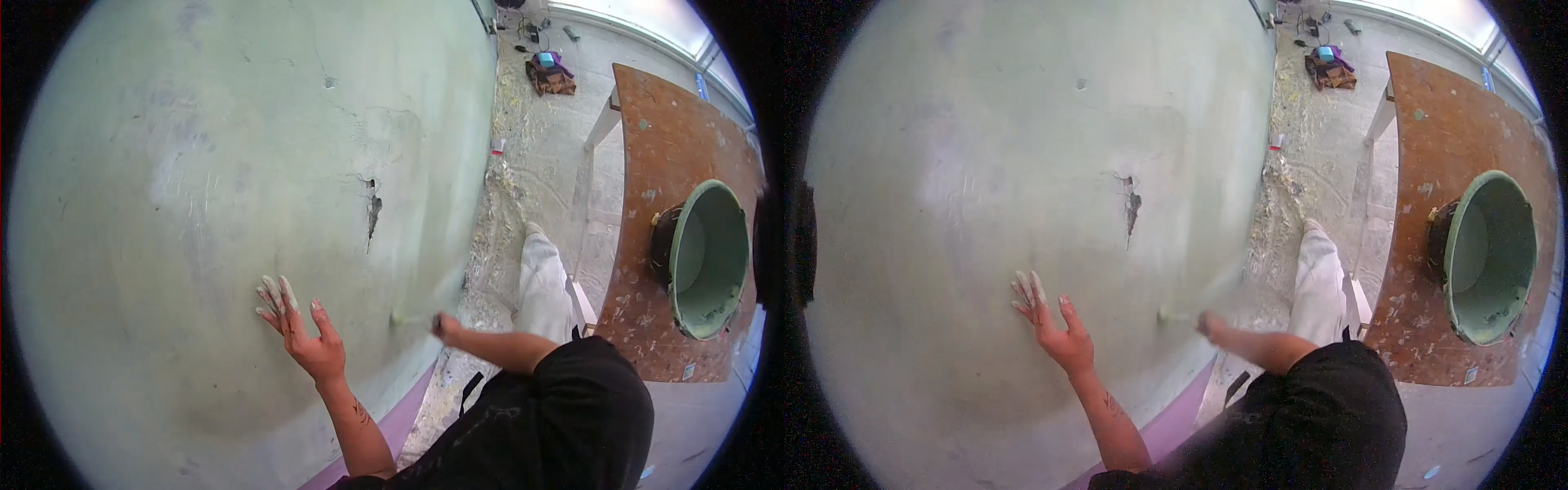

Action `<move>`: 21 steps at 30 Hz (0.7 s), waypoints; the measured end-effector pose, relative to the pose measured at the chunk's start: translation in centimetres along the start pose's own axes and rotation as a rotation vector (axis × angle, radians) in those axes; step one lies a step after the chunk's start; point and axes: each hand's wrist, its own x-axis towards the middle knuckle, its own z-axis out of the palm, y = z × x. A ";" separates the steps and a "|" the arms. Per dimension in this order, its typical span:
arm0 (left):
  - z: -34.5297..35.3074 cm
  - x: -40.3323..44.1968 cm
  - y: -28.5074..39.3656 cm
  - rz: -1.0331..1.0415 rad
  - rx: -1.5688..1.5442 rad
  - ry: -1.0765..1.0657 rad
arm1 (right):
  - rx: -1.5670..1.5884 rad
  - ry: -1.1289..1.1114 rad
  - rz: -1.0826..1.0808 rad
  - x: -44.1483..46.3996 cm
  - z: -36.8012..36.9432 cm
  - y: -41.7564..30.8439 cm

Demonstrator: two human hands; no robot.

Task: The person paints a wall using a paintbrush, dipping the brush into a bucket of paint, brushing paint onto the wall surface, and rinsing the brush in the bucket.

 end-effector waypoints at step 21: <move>0.2 -1.4 -4.0 -0.282 0.560 0.032 | 0.950 -0.062 -0.712 10.3 -0.1 -64.5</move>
